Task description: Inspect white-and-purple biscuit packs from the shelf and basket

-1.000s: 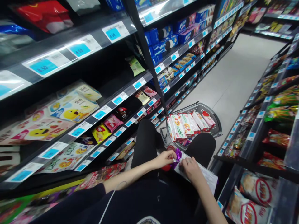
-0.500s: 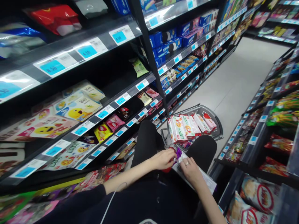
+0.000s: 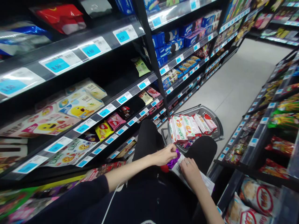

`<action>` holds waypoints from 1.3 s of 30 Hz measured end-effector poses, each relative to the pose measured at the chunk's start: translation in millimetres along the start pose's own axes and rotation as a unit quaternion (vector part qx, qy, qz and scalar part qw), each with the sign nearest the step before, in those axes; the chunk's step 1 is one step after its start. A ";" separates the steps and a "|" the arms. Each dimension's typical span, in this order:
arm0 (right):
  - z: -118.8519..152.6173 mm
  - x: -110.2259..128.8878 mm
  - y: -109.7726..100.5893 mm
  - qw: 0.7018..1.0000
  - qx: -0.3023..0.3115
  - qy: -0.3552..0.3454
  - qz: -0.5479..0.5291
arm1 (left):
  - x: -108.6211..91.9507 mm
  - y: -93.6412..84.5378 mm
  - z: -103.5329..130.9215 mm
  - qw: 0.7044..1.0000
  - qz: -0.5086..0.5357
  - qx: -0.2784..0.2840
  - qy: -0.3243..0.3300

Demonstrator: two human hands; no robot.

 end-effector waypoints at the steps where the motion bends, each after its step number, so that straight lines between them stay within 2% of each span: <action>1: -0.2 1.7 -0.4 1.000 0.008 0.009 -0.001 | 0.0 2.2 0.9 0.999 0.033 -0.003 -0.002; 6: -0.8 10.8 -3.0 0.999 0.028 0.032 -0.016 | -2.7 13.7 5.3 0.992 0.128 -0.018 0.003; 10: -2.6 14.0 -0.4 0.994 0.033 0.091 -0.056 | -1.2 21.1 7.4 0.984 0.176 -0.029 -0.002; 14: -7.7 18.2 6.3 0.984 0.043 0.152 -0.079 | -0.1 30.9 5.9 0.973 0.212 -0.070 -0.050; 17: -11.9 26.3 10.7 0.977 0.043 0.201 -0.063 | 4.1 41.4 2.7 0.945 0.286 -0.095 -0.128; 21: -11.2 33.9 9.6 0.957 0.049 0.285 -0.005 | 19.9 57.8 2.4 0.892 0.397 -0.085 -0.197; 25: 13.9 25.0 3.2 0.877 0.089 0.464 0.086 | 37.8 71.2 6.5 0.856 0.451 -0.078 -0.242; 27: 37.6 17.3 1.8 0.854 0.080 0.508 0.077 | 42.4 76.3 6.2 0.847 0.461 -0.086 -0.249; 29: 66.3 7.1 3.4 0.831 0.039 0.555 0.007 | 44.3 80.5 3.1 0.836 0.475 -0.102 -0.254; 30: 81.4 1.0 5.8 0.804 0.013 0.592 -0.054 | 44.6 82.2 0.6 0.830 0.483 -0.110 -0.256; 32: 109.2 -11.5 13.4 0.723 -0.038 0.656 -0.211 | 44.5 84.7 -5.0 0.816 0.503 -0.119 -0.259; 34: 128.5 -21.8 22.2 0.669 -0.056 0.669 -0.319 | 43.5 85.7 -10.0 0.802 0.527 -0.108 -0.260; 36: 138.1 -27.7 29.1 0.649 -0.061 0.661 -0.371 | 41.4 85.3 -12.6 0.791 0.546 -0.085 -0.261; 39: 138.7 -28.0 33.1 0.623 -0.096 0.667 -0.397 | 36.3 83.8 -9.2 0.780 0.563 -0.050 -0.267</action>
Point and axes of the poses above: each hand's wrist, its own z-axis away from the middle knuckle, its own y-axis out of the palm, x = y × z, the point moved 1 cm from there along -z, towards the middle knuckle, and after that the axes turned 9 degrees about x, right-handed, at the moved point
